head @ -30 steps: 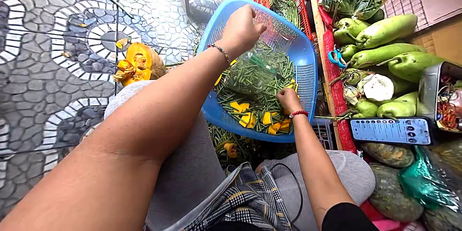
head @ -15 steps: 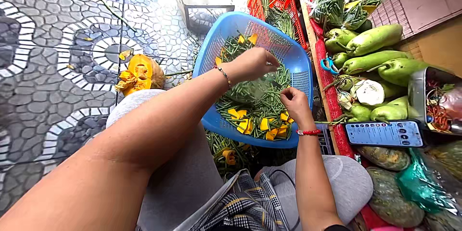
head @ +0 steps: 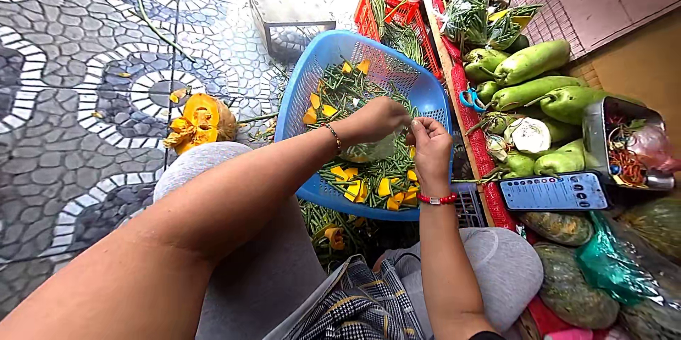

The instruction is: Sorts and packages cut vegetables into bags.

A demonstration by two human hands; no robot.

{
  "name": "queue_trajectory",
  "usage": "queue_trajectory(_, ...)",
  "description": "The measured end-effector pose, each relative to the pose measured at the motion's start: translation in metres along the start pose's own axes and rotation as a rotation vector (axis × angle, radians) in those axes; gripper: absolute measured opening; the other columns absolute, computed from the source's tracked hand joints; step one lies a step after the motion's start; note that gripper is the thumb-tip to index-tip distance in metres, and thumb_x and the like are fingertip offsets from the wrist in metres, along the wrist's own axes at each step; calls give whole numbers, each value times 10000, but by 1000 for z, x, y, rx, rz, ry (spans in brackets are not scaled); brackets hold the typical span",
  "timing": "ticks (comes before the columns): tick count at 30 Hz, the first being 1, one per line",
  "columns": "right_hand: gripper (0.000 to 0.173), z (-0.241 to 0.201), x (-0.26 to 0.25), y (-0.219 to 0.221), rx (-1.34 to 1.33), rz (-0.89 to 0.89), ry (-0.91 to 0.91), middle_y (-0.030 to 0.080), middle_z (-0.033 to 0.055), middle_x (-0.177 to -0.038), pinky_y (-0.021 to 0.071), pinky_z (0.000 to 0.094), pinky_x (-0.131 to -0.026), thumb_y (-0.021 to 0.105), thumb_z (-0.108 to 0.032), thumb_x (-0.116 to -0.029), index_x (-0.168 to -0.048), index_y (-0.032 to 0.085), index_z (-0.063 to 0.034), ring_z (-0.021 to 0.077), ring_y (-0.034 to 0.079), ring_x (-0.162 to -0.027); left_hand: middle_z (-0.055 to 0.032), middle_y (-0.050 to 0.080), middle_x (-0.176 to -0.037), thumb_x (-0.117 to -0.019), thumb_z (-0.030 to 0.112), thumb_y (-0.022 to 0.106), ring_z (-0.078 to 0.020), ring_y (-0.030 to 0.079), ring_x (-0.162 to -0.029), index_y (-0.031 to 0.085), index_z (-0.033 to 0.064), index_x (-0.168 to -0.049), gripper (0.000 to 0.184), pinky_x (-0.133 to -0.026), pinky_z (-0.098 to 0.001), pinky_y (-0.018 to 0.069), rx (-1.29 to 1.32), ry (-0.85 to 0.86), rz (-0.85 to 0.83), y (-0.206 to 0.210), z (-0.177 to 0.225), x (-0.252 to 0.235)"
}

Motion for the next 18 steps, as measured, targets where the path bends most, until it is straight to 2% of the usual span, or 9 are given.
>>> queue_trajectory(3,113,3,1,12,-227,38,144,622,-47,-828,551,192,-633,587,-200,-1052,-1074,640,-102,23,608,-648,-34,598,-757,-1090,224,538,-78,469,-581,736,24,-1043,285,-567,-264,417,250,-258,78,-5,-5,1)
queue_trajectory(7,125,4,6,20,-148,10,124,655,-8,-860,563,215,-633,609,-167,-1037,-1092,654,-64,42,630,-655,-26,568,-774,-1089,237,539,-77,468,-588,726,41,-1101,272,-570,-253,424,464,-437,202,-14,-20,0)
queue_trajectory(11,73,1,22,-1,59,-150,73,671,26,-833,548,221,-638,637,-53,-994,-1029,679,-5,52,625,-661,-24,603,-825,-1080,262,562,-62,478,-605,715,50,-1100,263,-570,-230,417,398,-421,169,-28,-22,2)
queue_trajectory(14,41,10,39,-24,230,-283,141,668,23,-787,525,183,-645,660,-22,-958,-964,691,3,19,611,-661,-25,662,-864,-1049,219,620,-52,523,-629,722,52,-1099,202,-577,-232,433,196,-342,9,-36,-13,5)
queue_trajectory(16,60,18,47,-40,390,-328,200,662,19,-791,516,169,-644,648,-34,-954,-947,698,-1,6,603,-665,-29,670,-857,-1037,183,634,-57,525,-629,721,50,-1102,172,-579,-243,433,99,-325,-32,-42,-8,7)
queue_trajectory(17,90,22,50,-47,541,-399,256,657,40,-816,509,220,-669,635,-59,-962,-958,704,-1,50,596,-696,-26,668,-847,-1039,183,631,-54,516,-615,722,53,-1101,171,-566,-238,421,77,-321,-31,-44,-8,9)
queue_trajectory(18,135,25,52,-52,716,-519,350,676,106,-895,515,346,-753,629,-88,-971,-1005,714,11,157,622,-794,-20,672,-844,-1043,193,627,-48,515,-604,726,60,-1094,173,-554,-229,416,65,-318,-27,-47,-8,11)
Point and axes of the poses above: each hand's wrist, its own x-axis away from the middle knuckle, its own y-axis out of the palm, z = x × y, the point moved 5 cm from there along -x, towards the middle knuckle
